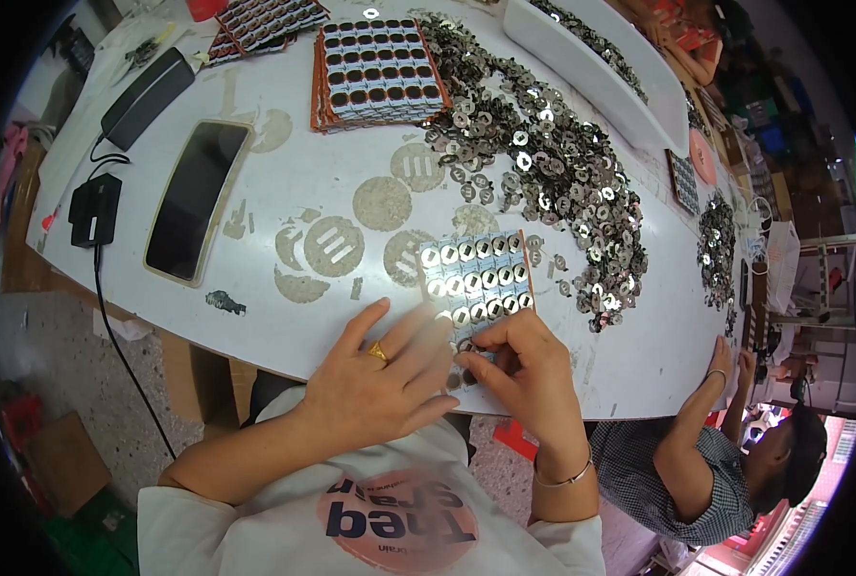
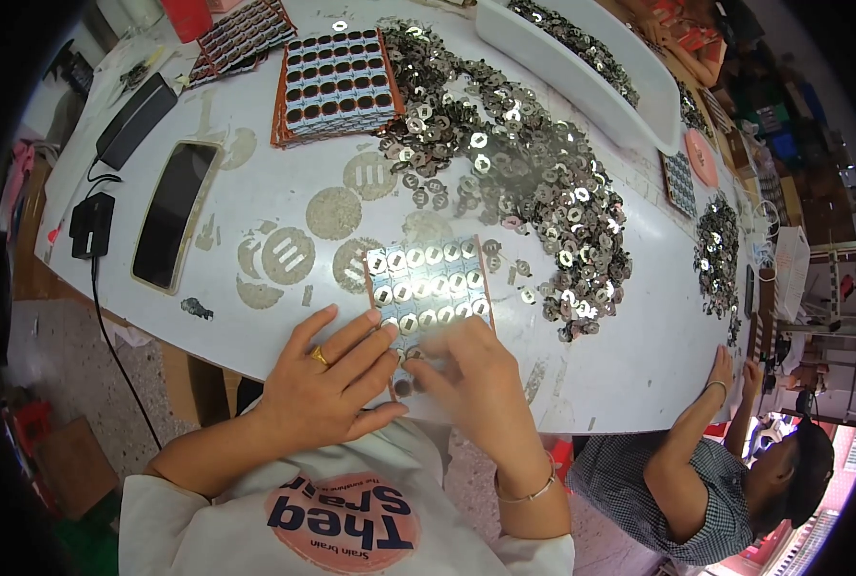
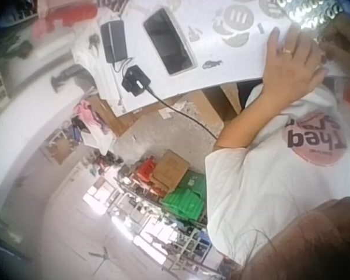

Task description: The person assembles small metal components by placing them into a plastic blister-style tray by hand.

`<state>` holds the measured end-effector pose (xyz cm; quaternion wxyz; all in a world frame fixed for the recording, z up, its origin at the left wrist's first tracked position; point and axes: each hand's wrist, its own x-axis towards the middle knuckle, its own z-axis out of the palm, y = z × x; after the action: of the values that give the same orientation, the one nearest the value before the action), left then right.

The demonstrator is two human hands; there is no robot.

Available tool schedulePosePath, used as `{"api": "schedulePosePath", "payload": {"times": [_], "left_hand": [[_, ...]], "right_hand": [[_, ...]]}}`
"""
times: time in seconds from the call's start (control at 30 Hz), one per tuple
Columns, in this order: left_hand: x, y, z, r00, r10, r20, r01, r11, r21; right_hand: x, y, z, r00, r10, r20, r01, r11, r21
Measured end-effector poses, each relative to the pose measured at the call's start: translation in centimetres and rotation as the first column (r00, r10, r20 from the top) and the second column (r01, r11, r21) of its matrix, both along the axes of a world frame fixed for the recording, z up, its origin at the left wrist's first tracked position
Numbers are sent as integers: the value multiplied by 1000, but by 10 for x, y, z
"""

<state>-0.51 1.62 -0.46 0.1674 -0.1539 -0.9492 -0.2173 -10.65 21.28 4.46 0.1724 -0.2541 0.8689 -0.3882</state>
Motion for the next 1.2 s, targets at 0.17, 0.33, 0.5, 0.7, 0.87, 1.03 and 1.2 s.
{"api": "schedulePosePath", "payload": {"times": [0.17, 0.33, 0.5, 0.7, 0.87, 1.03, 1.2], "left_hand": [[-1, 1, 0, 1000, -15, -2, 15, 1000, -5], [0, 1, 0, 1000, -8, 5, 8, 1000, -5], [1, 1, -3, 1000, -4, -8, 4, 1000, 1], [0, 1, -1, 1000, 2, -21, -2, 1000, 1], [0, -1, 4, 1000, -11, -21, 12, 1000, 14], [1, -2, -1, 999, -27, -29, 28, 1000, 4], [3, -3, -2, 1000, -16, -25, 16, 1000, 8]], "right_hand": [[-1, 2, -2, 999, 41, -30, -41, 999, 5], [-12, 2, 0, 987, 158, -40, -154, 984, 85], [-11, 2, 0, 985, 169, -46, -167, 985, 52], [-37, 8, 12, 988, 78, -132, -72, 996, 50], [-82, 3, 6, 808, 3, -589, 72, 992, 103], [-92, -7, -14, 637, 284, -716, 38, 917, 398], [-91, 3, -13, 776, 62, -628, 11, 994, 113]]}}
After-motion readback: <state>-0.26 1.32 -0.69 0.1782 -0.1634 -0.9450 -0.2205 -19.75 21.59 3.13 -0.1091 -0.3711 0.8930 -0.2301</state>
